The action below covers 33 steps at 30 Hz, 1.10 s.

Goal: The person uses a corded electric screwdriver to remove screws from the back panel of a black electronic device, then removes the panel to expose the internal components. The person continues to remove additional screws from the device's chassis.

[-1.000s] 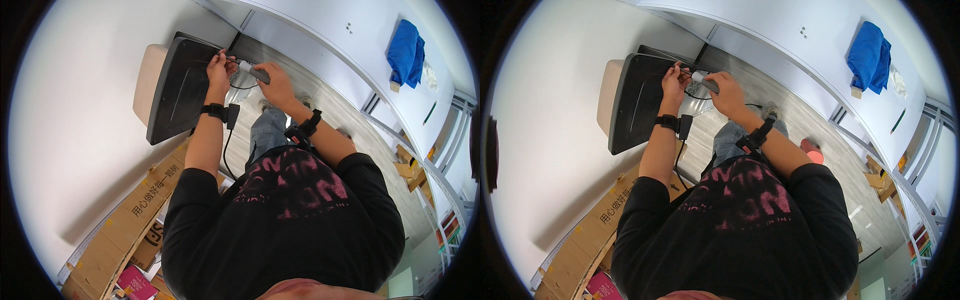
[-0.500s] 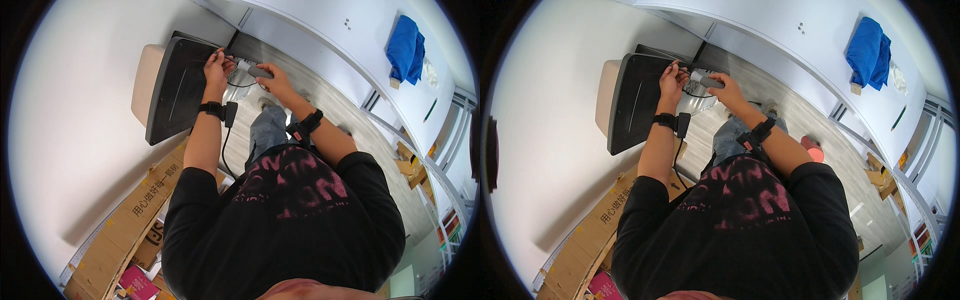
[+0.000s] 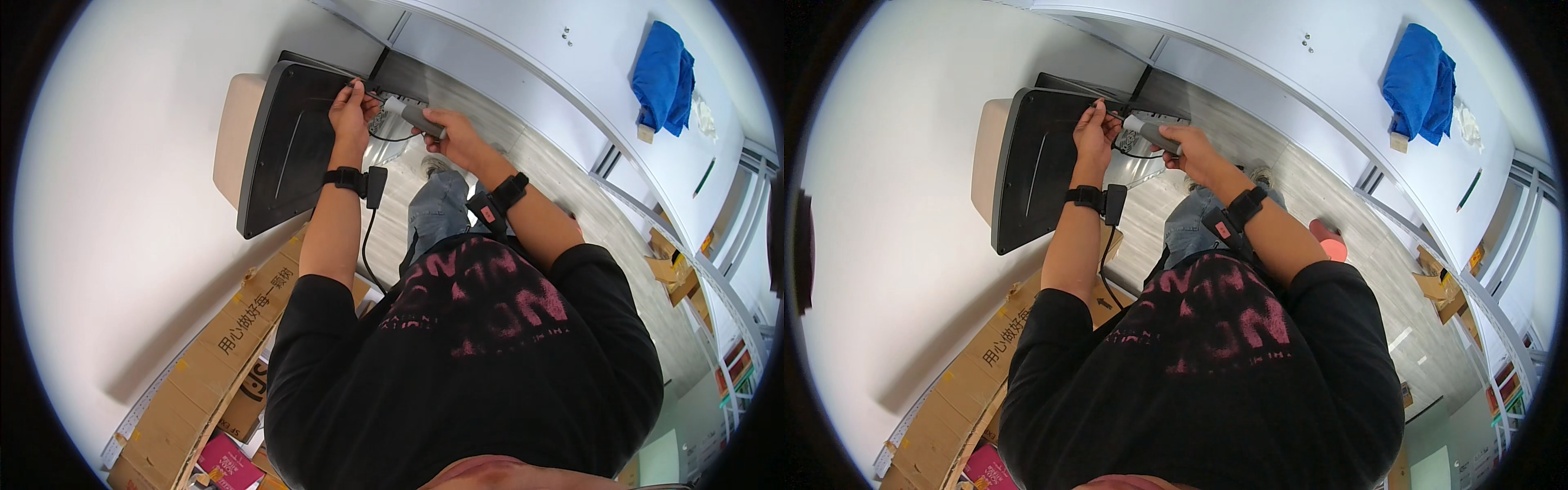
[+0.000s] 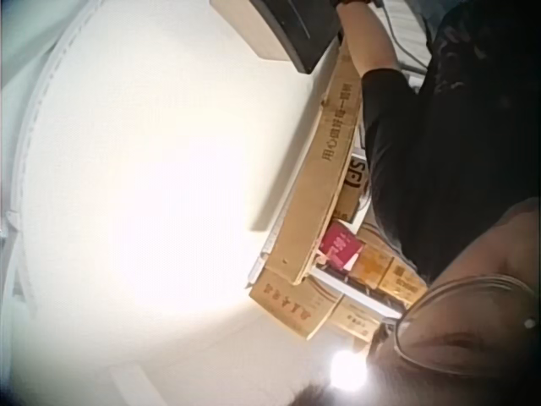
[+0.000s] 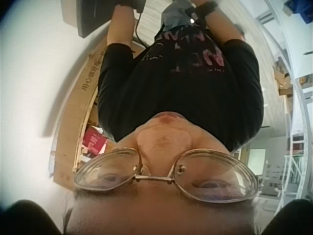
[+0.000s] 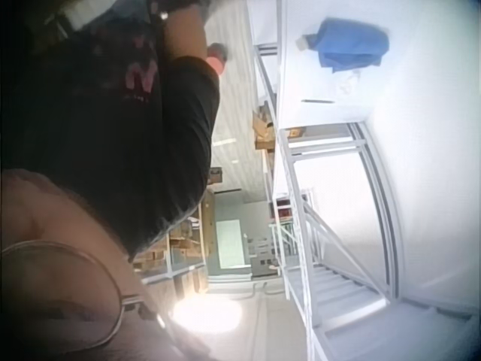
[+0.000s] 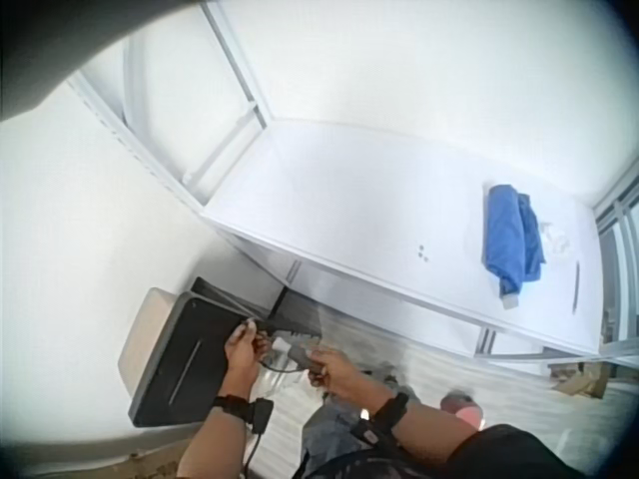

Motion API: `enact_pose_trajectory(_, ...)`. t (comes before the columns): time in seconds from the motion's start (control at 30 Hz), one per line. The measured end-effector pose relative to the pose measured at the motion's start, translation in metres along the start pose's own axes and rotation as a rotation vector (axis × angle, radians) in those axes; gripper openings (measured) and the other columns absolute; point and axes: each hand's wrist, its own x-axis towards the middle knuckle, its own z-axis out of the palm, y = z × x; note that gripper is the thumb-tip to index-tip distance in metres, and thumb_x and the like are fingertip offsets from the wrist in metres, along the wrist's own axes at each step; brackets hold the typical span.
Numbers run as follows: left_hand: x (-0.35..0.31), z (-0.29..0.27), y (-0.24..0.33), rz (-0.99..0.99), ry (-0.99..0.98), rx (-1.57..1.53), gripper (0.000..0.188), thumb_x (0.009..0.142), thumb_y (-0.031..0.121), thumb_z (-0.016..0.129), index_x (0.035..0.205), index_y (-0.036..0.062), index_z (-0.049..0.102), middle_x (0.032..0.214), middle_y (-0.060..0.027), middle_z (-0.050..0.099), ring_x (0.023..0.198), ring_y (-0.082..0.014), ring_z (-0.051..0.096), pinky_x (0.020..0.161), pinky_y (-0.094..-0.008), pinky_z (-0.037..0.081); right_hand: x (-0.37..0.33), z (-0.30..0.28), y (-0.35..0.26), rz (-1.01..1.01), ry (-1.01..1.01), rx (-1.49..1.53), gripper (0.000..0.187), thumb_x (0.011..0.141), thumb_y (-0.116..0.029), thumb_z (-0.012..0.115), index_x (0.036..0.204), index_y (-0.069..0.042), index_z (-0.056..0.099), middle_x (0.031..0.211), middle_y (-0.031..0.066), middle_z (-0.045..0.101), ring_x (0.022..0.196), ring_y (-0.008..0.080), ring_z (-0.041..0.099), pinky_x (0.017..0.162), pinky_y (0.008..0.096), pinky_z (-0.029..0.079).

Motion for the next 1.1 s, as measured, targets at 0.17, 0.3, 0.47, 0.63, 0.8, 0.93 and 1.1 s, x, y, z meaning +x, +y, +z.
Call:
enact_pose_trajectory(0.17,0.001,-0.002,-0.003,0.014,0.024,0.003,0.015,0.089,0.022,0.062,0.091,0.0075,0.058,0.073,-0.0037,0.062,0.061,-0.0120,0.061,0.051,-0.0236,0.052,0.001,0.003,-0.001,-0.004,0.035,-0.063,0.031,0.090,-0.027,0.056,0.112,-0.005,0.055,0.088,0.0053,0.059,0.065,0.0090,0.049,0.061,0.0246,0.043)
enact_pose_trajectory(0.3,-0.004,0.005,0.002,-0.016,0.012,0.027,0.016,0.090,0.022,0.061,0.091,0.0068,0.057,0.075,-0.0040,0.062,0.062,-0.0121,0.061,0.052,-0.0235,0.053,0.002,0.008,0.002,-0.270,0.134,-0.407,0.032,0.084,-0.014,0.064,0.113,-0.005,0.055,0.089,0.0049,0.057,0.069,0.0086,0.051,0.061,0.0250,0.044)
enact_pose_trajectory(0.47,-0.004,0.005,0.002,-0.022,-0.007,0.021,0.015,0.090,0.021,0.060,0.094,0.0064,0.057,0.079,-0.0056,0.063,0.062,-0.0124,0.062,0.052,-0.0235,0.053,0.014,0.001,0.016,-0.766,0.226,-0.905,0.037,0.078,-0.005,0.068,0.113,-0.003,0.055,0.092,0.0058,0.056,0.071,0.0099,0.053,0.059,0.0249,0.044)
enact_pose_trajectory(0.63,0.004,-0.001,0.005,-0.058,-0.038,-0.006,0.015,0.091,0.017,0.058,0.101,0.0059,0.058,0.081,-0.0064,0.063,0.062,-0.0126,0.062,0.053,-0.0236,0.053,-0.013,0.019,-0.017,-0.098,0.023,-0.154,0.042,0.078,-0.005,0.069,0.117,-0.005,0.052,0.094,0.0072,0.057,0.069,0.0102,0.053,0.058,0.0227,0.044)
enact_pose_trajectory(0.8,0.002,-0.001,0.007,-0.061,-0.065,-0.023,0.016,0.091,0.016,0.058,0.104,0.0058,0.057,0.082,-0.0069,0.064,0.062,-0.0132,0.061,0.054,-0.0238,0.054,-0.001,0.000,-0.008,-0.012,-0.072,-0.145,0.046,0.077,-0.005,0.069,0.119,-0.006,0.049,0.098,0.0051,0.055,0.071,0.0109,0.054,0.059,0.0230,0.044)
enact_pose_trajectory(0.93,-0.005,0.009,0.010,-0.090,-0.019,0.004,0.012,0.091,0.017,0.058,0.095,0.0055,0.056,0.081,-0.0065,0.063,0.062,-0.0137,0.061,0.054,-0.0237,0.054,0.009,0.003,0.006,-0.441,0.109,-0.642,0.049,0.076,-0.005,0.070,0.121,-0.006,0.049,0.098,0.0040,0.055,0.071,0.0102,0.053,0.058,0.0237,0.043)
enact_pose_trajectory(1.1,0.002,0.002,0.008,-0.082,-0.026,0.030,0.013,0.091,0.017,0.058,0.088,0.0055,0.054,0.079,-0.0065,0.062,0.065,-0.0149,0.063,0.054,-0.0235,0.054,-0.001,0.015,-0.003,-0.386,0.131,-0.621,0.046,0.080,-0.013,0.067,0.123,-0.009,0.050,0.099,0.0044,0.054,0.068,0.0098,0.052,0.057,0.0246,0.043)
